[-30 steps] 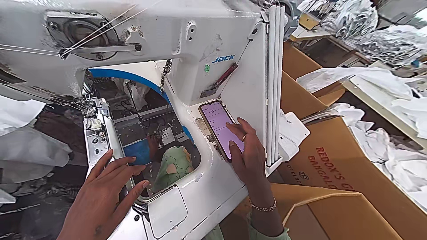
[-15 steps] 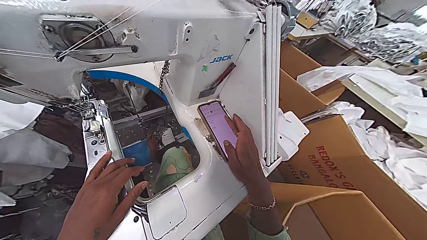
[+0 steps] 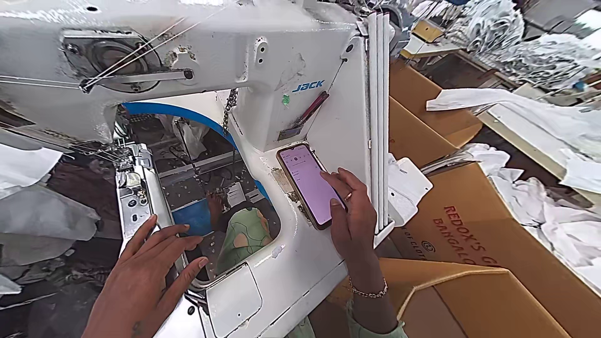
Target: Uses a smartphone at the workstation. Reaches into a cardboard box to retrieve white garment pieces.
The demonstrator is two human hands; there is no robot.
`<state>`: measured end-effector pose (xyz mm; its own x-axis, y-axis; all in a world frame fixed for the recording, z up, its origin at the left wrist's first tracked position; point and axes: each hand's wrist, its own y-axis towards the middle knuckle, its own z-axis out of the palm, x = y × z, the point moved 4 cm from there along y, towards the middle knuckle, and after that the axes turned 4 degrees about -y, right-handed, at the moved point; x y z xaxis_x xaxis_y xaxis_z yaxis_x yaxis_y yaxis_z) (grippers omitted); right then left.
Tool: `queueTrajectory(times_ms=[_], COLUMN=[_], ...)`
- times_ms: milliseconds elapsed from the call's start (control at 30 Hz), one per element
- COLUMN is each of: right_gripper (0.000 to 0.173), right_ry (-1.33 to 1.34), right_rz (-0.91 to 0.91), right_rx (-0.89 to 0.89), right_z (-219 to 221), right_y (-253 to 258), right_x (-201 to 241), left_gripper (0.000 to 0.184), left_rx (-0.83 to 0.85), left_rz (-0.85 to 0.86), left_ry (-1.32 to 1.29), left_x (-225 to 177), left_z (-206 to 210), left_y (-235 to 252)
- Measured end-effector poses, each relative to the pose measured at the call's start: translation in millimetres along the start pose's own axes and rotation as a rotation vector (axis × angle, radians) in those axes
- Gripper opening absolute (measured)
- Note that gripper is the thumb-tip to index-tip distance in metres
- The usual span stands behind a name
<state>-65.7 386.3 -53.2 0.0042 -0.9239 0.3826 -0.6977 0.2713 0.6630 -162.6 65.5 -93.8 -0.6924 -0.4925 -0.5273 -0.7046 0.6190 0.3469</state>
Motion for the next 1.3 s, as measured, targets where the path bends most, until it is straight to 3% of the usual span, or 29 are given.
queueTrajectory(times_ms=[167,333,467,667,800,1000,1167,1300], right_gripper=[0.054,0.050,0.052,0.054,0.052,0.043,0.060,0.055], right_ry=[-0.128,-0.019,0.011,-0.127,0.014,0.014,0.032,0.001], right_rz=[0.019,-0.077,-0.001,-0.051,-0.112,0.011,-0.007,0.006], right_rx=[0.209,0.199,0.083,0.275,0.161,-0.067,0.082,0.110], right_z=[12.6,9.8,4.5,16.9,9.7,-10.8,-14.6,-12.8], right_y=[0.2,-0.7,-0.8,3.7,2.2,-3.1,-20.2,-19.9], right_x=[4.3,5.4,0.2,3.2,4.9,-0.9,-8.7,-9.4], left_gripper=[0.053,0.053,0.053,0.052,0.052,0.051,0.050,0.051], left_rx=[0.001,-0.005,0.002,-0.011,-0.006,0.003,0.003,0.051], left_rz=[0.002,0.001,0.001,0.005,0.002,0.007,0.002,-0.014], left_ry=[-0.001,0.001,-0.003,0.005,-0.002,-0.003,0.006,-0.016], left_x=[-0.7,-1.3,-1.1,-1.2,-1.6,-2.3,-2.0,-1.7], left_z=[-0.2,-0.8,-0.7,-0.6,-1.1,-1.1,-1.8,-3.1], left_y=[0.4,0.1,0.4,0.1,0.1,0.7,0.5,1.1])
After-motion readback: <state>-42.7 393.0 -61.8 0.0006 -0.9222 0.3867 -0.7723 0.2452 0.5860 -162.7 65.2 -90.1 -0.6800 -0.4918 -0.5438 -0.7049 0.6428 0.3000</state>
